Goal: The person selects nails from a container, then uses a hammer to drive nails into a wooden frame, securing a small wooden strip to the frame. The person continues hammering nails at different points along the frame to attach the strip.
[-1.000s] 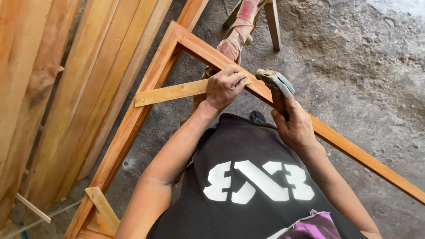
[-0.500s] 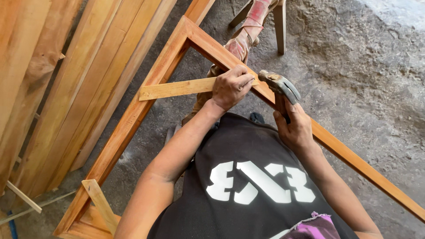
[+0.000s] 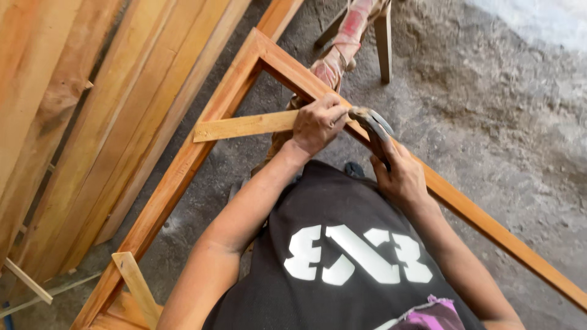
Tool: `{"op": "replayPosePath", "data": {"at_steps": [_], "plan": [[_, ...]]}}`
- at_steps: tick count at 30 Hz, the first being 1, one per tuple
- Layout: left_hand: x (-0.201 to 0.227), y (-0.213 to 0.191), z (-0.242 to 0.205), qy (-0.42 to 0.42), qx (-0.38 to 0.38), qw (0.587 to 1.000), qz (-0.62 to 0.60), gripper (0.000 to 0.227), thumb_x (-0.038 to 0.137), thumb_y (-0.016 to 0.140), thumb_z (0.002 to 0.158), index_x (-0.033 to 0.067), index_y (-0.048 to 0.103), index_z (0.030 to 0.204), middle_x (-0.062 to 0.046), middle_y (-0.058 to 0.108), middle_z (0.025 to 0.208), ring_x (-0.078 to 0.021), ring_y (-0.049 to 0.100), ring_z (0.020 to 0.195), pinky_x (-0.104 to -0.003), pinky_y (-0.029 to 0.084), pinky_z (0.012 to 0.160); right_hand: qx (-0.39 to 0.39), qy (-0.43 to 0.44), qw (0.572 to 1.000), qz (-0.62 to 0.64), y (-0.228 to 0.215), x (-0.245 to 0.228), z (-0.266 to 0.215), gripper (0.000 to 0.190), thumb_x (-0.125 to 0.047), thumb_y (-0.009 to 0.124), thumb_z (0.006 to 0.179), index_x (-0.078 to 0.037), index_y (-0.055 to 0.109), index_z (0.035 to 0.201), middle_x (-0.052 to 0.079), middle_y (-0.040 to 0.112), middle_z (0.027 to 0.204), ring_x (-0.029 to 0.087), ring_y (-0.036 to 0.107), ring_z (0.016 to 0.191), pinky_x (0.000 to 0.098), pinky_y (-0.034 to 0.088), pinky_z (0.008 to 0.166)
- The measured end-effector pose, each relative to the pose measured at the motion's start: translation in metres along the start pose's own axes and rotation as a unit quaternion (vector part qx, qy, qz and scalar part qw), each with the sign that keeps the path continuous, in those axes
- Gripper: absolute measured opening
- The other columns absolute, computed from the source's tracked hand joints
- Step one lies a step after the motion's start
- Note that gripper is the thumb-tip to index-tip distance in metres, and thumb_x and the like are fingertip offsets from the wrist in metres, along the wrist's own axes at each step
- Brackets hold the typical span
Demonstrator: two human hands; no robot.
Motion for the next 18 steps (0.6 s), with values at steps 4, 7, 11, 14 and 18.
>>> {"op": "replayPosePath", "data": {"at_steps": [4, 7, 11, 14, 18], "plan": [[0.001, 0.001, -0.011, -0.006, -0.008, 1.000, 0.013, 0.036, 0.018, 0.083, 0.086, 0.0060, 0.064, 0.115, -0.009, 0.058, 0.104, -0.0246, 0.070, 0.089, -0.035, 0.060, 0.078, 0.050, 0.015, 0.996, 0.072, -0.010, 0.003, -0.015, 0.056, -0.009, 0.067, 0.101, -0.008, 0.046, 0.153, 0.020, 0.066, 0.107, 0.034, 0.069, 0.090, 0.0432, 0.056, 0.079], [0.007, 0.000, -0.011, 0.009, -0.042, 0.997, 0.071, 0.068, 0.031, 0.089, 0.075, 0.0005, 0.055, 0.125, -0.014, 0.053, 0.106, -0.0285, 0.068, 0.089, -0.035, 0.060, 0.076, 0.049, 0.017, 0.998, 0.048, -0.017, 0.003, -0.016, 0.053, -0.011, 0.068, 0.100, -0.010, 0.049, 0.150, 0.019, 0.066, 0.105, 0.035, 0.069, 0.090, 0.0440, 0.056, 0.079], [0.003, -0.007, -0.018, -0.010, -0.073, 0.983, 0.170, 0.081, 0.048, 0.093, 0.062, -0.0028, 0.056, 0.113, -0.015, 0.052, 0.099, -0.0297, 0.066, 0.083, -0.038, 0.059, 0.072, 0.016, 0.038, 0.998, 0.051, -0.013, 0.005, -0.015, 0.061, -0.009, 0.068, 0.097, -0.007, 0.046, 0.155, 0.019, 0.066, 0.100, 0.034, 0.068, 0.086, 0.0443, 0.055, 0.075], [-0.004, -0.018, -0.019, -0.017, -0.055, 0.984, 0.167, 0.058, 0.036, 0.094, 0.069, 0.0043, 0.058, 0.103, -0.011, 0.054, 0.099, -0.0279, 0.065, 0.082, -0.039, 0.057, 0.073, 0.012, 0.028, 0.998, 0.056, -0.012, -0.001, -0.009, 0.064, -0.009, 0.067, 0.097, -0.006, 0.043, 0.157, 0.019, 0.066, 0.099, 0.034, 0.068, 0.084, 0.0440, 0.055, 0.074], [-0.005, -0.022, -0.019, 0.009, -0.048, 0.991, 0.127, 0.047, 0.031, 0.093, 0.072, 0.0072, 0.059, 0.095, -0.009, 0.055, 0.099, -0.0267, 0.066, 0.087, -0.039, 0.056, 0.077, 0.020, -0.002, 0.999, 0.047, -0.022, -0.017, -0.002, 0.063, -0.008, 0.067, 0.098, -0.006, 0.043, 0.156, 0.018, 0.067, 0.102, 0.032, 0.069, 0.086, 0.0434, 0.056, 0.075]]}}
Point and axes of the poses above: each hand's wrist, its own z-axis towards the middle knuckle, its own y-axis out of the palm, x = y × z, the point moved 8 cm from there along z, towards the middle knuckle
